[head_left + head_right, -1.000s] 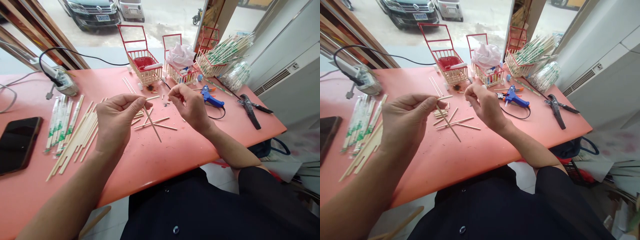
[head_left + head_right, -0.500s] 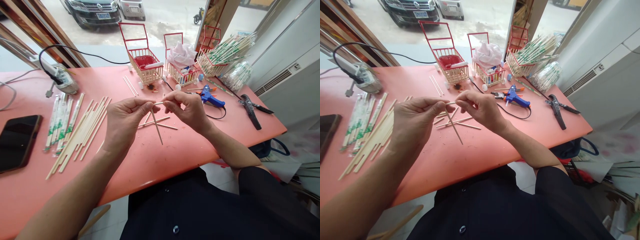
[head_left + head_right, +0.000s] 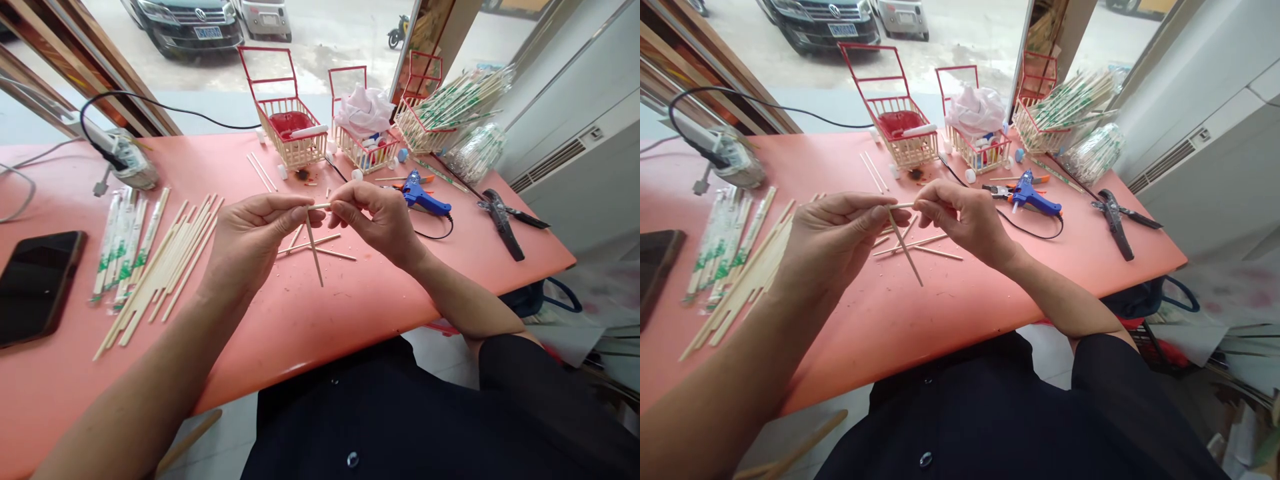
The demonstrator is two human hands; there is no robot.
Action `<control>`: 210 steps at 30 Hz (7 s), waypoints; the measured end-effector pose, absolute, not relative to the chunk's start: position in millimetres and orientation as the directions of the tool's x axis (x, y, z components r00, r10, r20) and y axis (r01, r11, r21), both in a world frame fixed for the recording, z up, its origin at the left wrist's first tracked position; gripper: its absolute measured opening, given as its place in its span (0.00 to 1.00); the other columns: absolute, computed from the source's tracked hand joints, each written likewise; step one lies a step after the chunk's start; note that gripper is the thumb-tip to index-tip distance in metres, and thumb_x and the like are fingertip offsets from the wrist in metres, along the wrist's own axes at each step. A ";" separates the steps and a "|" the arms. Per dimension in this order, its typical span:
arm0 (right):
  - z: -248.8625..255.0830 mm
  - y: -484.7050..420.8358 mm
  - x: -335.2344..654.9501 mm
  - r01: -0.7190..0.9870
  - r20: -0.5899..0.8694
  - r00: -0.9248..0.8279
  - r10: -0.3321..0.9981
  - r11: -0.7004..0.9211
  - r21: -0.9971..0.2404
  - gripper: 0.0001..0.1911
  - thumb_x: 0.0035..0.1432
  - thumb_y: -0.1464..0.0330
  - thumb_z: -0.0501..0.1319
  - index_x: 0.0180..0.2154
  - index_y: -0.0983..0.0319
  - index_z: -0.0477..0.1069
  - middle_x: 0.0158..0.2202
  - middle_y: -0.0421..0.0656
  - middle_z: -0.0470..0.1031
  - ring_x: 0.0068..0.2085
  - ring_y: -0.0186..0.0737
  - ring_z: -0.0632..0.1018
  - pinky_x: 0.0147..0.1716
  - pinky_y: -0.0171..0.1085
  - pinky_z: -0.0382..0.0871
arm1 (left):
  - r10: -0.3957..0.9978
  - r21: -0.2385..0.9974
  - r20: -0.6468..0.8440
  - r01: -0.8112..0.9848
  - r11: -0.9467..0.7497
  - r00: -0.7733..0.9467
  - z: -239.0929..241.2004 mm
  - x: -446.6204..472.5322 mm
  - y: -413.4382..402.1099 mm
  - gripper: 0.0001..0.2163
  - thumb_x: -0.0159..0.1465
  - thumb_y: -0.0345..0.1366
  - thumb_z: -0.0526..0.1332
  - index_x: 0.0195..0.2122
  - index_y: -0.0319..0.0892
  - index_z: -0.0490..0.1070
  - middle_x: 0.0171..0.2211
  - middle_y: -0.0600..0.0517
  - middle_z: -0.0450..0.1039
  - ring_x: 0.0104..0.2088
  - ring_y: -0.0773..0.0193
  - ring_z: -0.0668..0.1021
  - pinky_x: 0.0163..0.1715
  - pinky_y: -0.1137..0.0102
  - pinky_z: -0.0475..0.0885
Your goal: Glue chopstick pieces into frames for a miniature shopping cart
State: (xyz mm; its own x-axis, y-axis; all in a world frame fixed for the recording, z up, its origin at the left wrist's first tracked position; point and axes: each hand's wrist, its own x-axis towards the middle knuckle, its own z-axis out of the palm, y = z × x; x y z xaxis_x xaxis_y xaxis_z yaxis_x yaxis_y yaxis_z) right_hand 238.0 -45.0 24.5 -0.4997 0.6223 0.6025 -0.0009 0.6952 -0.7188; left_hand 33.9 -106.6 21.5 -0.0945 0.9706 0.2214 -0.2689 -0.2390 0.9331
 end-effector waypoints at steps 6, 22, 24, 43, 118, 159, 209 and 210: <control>28.3 -48.3 238.6 0.050 0.592 -0.500 0.632 0.704 -0.709 0.25 0.77 0.47 0.63 0.39 0.63 0.78 0.34 0.40 0.83 0.34 0.29 0.82 0.38 0.32 0.76 | 0.961 0.925 0.259 -0.262 -0.275 -0.094 24.2 34.9 -106.9 0.14 0.57 0.46 0.85 0.37 0.48 0.87 0.33 0.51 0.89 0.36 0.56 0.91 0.50 0.57 0.88; 32.4 -53.4 240.9 0.099 0.612 -0.497 0.615 0.741 -0.664 0.25 0.78 0.48 0.62 0.38 0.62 0.78 0.33 0.40 0.84 0.34 0.31 0.81 0.38 0.33 0.75 | 0.926 0.925 0.332 -0.129 -0.357 -0.181 15.4 38.4 -110.5 0.09 0.62 0.42 0.82 0.37 0.47 0.87 0.34 0.51 0.89 0.35 0.56 0.91 0.45 0.59 0.89; 32.5 -52.0 241.4 0.098 0.618 -0.496 0.610 0.747 -0.658 0.24 0.78 0.49 0.63 0.38 0.62 0.78 0.33 0.40 0.84 0.33 0.31 0.80 0.38 0.33 0.74 | 0.922 0.922 0.351 -0.113 -0.371 -0.164 13.8 36.7 -109.7 0.08 0.64 0.42 0.81 0.39 0.47 0.87 0.35 0.51 0.89 0.36 0.56 0.91 0.46 0.60 0.89; 32.6 -48.0 241.0 0.037 0.562 -0.539 0.628 0.684 -0.728 0.25 0.78 0.48 0.64 0.37 0.62 0.78 0.33 0.40 0.84 0.33 0.31 0.82 0.37 0.32 0.77 | 0.957 0.954 0.267 -0.113 -0.279 -0.114 32.4 35.4 -117.9 0.11 0.59 0.41 0.84 0.36 0.46 0.85 0.33 0.50 0.89 0.37 0.54 0.92 0.44 0.61 0.90; 19.3 10.2 399.1 0.969 0.135 -0.246 0.960 0.249 -0.001 0.19 0.71 0.60 0.63 0.56 0.62 0.83 0.55 0.56 0.87 0.54 0.65 0.85 0.50 0.52 0.76 | 0.978 0.957 -0.020 -0.288 -0.042 -0.209 19.6 26.6 -101.4 0.20 0.55 0.54 0.82 0.32 0.41 0.86 0.32 0.46 0.87 0.34 0.60 0.86 0.43 0.66 0.79; 43.4 -1.5 367.0 0.198 0.320 0.012 0.947 0.311 -0.930 0.28 0.62 0.40 0.72 0.46 0.57 0.76 0.34 0.38 0.73 0.34 0.38 0.76 0.38 0.39 0.76 | 0.922 0.829 -0.226 -0.560 0.014 -0.313 -17.8 4.8 -113.4 0.27 0.37 0.46 0.91 0.33 0.38 0.86 0.28 0.49 0.86 0.31 0.66 0.87 0.36 0.77 0.82; 21.3 -47.9 268.2 0.070 0.093 -0.617 0.782 0.172 -0.983 0.28 0.72 0.42 0.66 0.45 0.61 0.72 0.31 0.35 0.65 0.28 0.32 0.66 0.27 0.37 0.61 | 0.924 0.741 -0.312 -0.666 0.091 -0.221 -10.7 11.2 -114.2 0.17 0.49 0.39 0.88 0.32 0.39 0.85 0.28 0.49 0.85 0.29 0.65 0.85 0.34 0.74 0.82; 20.8 -47.8 268.5 0.070 0.091 -0.617 0.781 0.170 -0.983 0.28 0.72 0.42 0.66 0.45 0.61 0.73 0.31 0.35 0.65 0.28 0.32 0.66 0.27 0.37 0.61 | 0.924 0.738 -0.314 -0.669 0.092 -0.220 -10.0 11.5 -114.2 0.16 0.49 0.38 0.88 0.32 0.39 0.85 0.28 0.49 0.85 0.29 0.66 0.85 0.34 0.74 0.82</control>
State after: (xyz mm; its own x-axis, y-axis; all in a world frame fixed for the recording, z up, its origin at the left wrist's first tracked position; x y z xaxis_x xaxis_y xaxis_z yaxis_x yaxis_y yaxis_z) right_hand 268.5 -47.8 20.8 -0.6173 0.7815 0.0909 0.0702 0.1698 -0.9830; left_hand 11.5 -114.2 -10.0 -0.2196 0.9237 -0.3139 -0.6689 0.0917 0.7377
